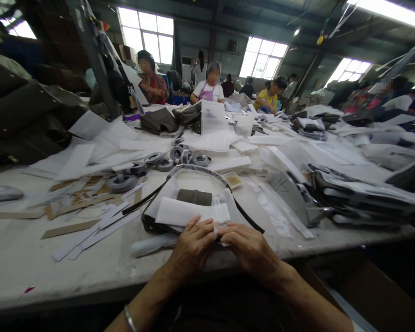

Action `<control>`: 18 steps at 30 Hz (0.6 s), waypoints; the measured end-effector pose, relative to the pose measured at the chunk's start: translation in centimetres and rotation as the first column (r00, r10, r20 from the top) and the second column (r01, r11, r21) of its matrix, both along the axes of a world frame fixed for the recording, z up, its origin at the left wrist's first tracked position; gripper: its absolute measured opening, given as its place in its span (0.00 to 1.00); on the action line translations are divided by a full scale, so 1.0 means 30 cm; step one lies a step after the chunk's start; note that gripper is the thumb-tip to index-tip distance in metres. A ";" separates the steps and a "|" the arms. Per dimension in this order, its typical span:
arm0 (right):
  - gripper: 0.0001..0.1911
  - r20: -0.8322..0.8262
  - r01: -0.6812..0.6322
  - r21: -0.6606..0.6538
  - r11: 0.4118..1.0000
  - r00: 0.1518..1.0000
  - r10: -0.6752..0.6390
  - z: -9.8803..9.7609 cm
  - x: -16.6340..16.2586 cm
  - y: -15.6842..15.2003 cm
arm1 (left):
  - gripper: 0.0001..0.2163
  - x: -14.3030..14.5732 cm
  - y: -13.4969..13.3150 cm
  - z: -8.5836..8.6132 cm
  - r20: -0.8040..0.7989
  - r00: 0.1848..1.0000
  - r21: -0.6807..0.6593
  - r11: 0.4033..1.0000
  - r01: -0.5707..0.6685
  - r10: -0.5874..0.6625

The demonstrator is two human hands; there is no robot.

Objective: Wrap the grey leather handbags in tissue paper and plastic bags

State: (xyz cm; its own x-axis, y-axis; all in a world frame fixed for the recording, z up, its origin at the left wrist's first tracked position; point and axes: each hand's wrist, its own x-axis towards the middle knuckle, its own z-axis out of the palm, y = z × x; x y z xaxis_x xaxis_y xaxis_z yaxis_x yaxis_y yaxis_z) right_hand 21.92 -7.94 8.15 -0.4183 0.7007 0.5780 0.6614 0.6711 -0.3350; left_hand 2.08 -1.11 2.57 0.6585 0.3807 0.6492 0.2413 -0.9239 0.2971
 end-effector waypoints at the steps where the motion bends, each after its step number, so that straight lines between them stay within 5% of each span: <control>1: 0.11 0.003 -0.001 -0.018 1.000 1.000 0.001 0.002 0.007 0.005 | 0.17 -0.003 0.000 0.011 0.006 1.000 -0.058 0.998 0.019 -0.019; 10: 0.11 0.039 -0.100 0.022 0.995 0.994 0.099 0.016 0.027 -0.021 | 0.17 0.025 0.002 0.076 0.065 0.993 -0.484 0.873 -0.058 0.102; 14: 0.11 0.022 -0.018 0.032 0.999 1.000 0.017 0.012 0.026 -0.034 | 0.11 0.048 0.000 0.059 0.103 0.982 -0.449 0.889 -0.095 0.157; 18: 0.13 0.066 -0.076 -0.046 0.996 0.995 0.079 0.010 0.018 -0.036 | 0.04 0.059 -0.006 0.043 0.108 0.976 -0.361 0.922 -0.138 0.188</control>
